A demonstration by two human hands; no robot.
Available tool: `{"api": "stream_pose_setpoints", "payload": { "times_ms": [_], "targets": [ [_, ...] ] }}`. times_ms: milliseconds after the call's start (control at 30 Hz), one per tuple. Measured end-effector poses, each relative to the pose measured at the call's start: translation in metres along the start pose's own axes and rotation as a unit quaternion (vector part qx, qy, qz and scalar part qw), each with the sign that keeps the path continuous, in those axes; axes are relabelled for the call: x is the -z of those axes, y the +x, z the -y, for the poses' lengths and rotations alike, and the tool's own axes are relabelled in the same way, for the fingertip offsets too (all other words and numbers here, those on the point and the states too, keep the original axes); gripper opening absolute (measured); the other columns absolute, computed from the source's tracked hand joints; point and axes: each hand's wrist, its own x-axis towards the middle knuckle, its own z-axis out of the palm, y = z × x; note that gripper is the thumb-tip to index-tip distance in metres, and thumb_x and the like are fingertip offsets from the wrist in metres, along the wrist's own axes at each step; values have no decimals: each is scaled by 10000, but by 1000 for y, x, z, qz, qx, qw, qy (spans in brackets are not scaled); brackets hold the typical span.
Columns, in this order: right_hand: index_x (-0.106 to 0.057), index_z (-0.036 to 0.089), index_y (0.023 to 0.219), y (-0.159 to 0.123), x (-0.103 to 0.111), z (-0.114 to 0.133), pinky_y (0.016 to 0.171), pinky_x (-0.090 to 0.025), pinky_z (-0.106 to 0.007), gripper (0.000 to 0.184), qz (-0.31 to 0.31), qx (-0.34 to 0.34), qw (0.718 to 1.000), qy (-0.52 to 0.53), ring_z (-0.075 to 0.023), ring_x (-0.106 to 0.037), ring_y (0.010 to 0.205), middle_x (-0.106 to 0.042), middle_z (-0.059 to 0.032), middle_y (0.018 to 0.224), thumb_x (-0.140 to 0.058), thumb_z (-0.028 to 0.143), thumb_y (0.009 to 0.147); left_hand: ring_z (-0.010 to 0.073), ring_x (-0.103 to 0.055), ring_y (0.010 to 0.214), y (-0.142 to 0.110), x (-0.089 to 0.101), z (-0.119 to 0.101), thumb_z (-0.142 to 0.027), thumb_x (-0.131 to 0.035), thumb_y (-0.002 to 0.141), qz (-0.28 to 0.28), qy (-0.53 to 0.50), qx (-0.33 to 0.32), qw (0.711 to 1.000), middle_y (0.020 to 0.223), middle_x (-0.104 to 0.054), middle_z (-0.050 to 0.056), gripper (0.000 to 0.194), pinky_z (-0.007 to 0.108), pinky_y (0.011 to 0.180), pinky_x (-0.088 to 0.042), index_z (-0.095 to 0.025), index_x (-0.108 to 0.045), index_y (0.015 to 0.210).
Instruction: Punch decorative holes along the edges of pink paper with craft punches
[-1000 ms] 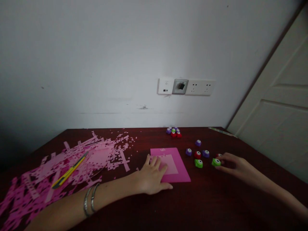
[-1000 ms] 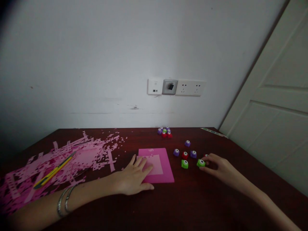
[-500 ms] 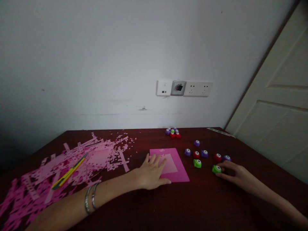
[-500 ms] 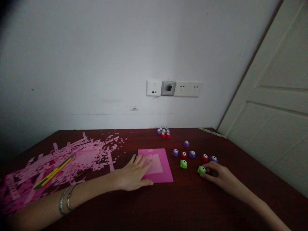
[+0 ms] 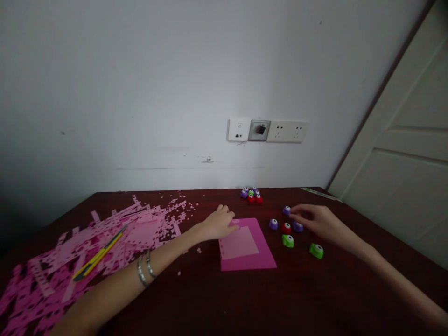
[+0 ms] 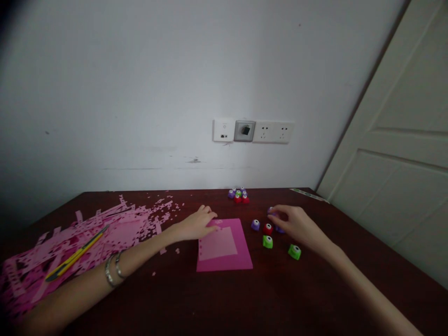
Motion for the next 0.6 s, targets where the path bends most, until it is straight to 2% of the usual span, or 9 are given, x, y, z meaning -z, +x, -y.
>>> {"api": "stream_pose_setpoints", "payload": {
  "times_ms": [67,100,167,267,433,600],
  "targets": [
    [-674,168,850,30,-10,22,575,-423,-250,297,-10,5,1000,-8,-162,-587,614,-677,-54,751,-491,394,792,219,-557,905,29,-4,13,-247,-474,790,-7,-49,-5,999,933,-646,115,270,325,826,-419,-112,-668,921],
    [-679,161,825,46,-16,31,561,-410,-243,287,-14,3,1000,-11,-155,-580,583,-669,-48,691,-490,374,791,193,-580,840,44,-7,19,-177,-470,766,-19,-78,3,997,889,-665,97,248,296,796,-426,-114,-682,878],
    [-686,141,772,74,-33,44,530,-382,-235,287,-6,-16,1000,-25,-145,-564,525,-643,-47,591,-470,328,800,180,-593,772,74,-12,29,-131,-482,732,-59,-123,30,990,833,-683,89,240,273,747,-431,-95,-695,837],
    [-685,113,731,104,-58,49,549,-376,-232,244,0,-88,994,-68,-163,-591,569,-646,-83,592,-493,255,776,165,-586,748,108,-20,37,-122,-477,741,-89,-154,39,983,818,-690,73,245,254,721,-427,-87,-696,846],
    [-667,96,900,120,-88,37,640,-407,-253,319,4,-146,983,-114,-233,-629,789,-676,-166,815,-499,352,810,154,-573,730,135,-37,39,-108,-480,745,-87,-162,27,983,810,-690,49,243,243,723,-421,-100,-695,858],
    [-593,97,1041,121,-101,28,702,-424,-285,358,18,-169,976,-136,-275,-610,919,-630,-197,1016,-493,357,817,174,-572,754,145,-45,37,-92,-484,745,-89,-162,22,983,817,-685,82,238,271,767,-415,-91,-694,857]
  ]
}}
